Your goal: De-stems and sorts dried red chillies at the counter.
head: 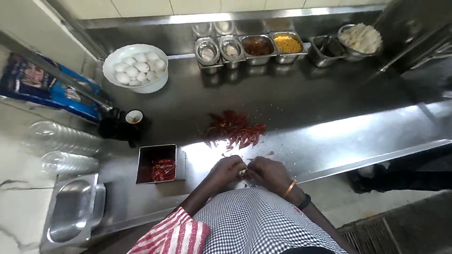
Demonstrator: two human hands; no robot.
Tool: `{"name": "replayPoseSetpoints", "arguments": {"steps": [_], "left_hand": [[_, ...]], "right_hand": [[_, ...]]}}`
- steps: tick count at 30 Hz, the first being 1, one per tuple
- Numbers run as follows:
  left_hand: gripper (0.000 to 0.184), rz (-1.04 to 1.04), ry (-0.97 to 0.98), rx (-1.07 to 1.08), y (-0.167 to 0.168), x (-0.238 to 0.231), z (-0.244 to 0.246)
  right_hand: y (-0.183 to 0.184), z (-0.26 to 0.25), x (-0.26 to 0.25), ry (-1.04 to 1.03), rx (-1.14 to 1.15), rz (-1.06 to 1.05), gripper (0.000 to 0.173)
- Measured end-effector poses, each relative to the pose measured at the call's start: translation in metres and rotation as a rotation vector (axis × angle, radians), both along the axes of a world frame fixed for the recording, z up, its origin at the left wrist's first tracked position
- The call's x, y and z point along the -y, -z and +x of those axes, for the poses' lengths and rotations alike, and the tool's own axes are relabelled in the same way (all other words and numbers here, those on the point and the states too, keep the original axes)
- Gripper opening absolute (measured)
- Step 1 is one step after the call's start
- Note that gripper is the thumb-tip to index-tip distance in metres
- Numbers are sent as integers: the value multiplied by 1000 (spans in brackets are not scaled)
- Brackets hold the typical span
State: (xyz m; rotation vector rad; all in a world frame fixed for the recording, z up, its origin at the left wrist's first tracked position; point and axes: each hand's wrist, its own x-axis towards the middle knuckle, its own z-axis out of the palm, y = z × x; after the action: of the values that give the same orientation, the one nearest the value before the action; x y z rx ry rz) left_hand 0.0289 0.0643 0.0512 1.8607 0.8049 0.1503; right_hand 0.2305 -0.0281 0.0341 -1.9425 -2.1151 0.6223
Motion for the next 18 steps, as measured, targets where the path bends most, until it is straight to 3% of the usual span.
{"name": "replayPoseSetpoints", "arguments": {"steps": [3, 6, 10, 13, 18], "left_hand": [[22, -118, -234, 202, 23, -1, -2], [25, 115, -271, 100, 27, -12, 2], [30, 452, -231, -55, 16, -33, 19], [30, 615, -215, -201, 18, -51, 44], [36, 571, -183, -530, 21, -59, 72]], "right_hand": [[24, 1, 7, 101, -340, 26, 18], [18, -3, 17, 401, -984, -98, 16], [8, 7, 34, 524, -1590, -269, 18], [25, 27, 30, 437, -1806, -344, 18], [23, 50, 18, 284, -1812, -385, 27]]}}
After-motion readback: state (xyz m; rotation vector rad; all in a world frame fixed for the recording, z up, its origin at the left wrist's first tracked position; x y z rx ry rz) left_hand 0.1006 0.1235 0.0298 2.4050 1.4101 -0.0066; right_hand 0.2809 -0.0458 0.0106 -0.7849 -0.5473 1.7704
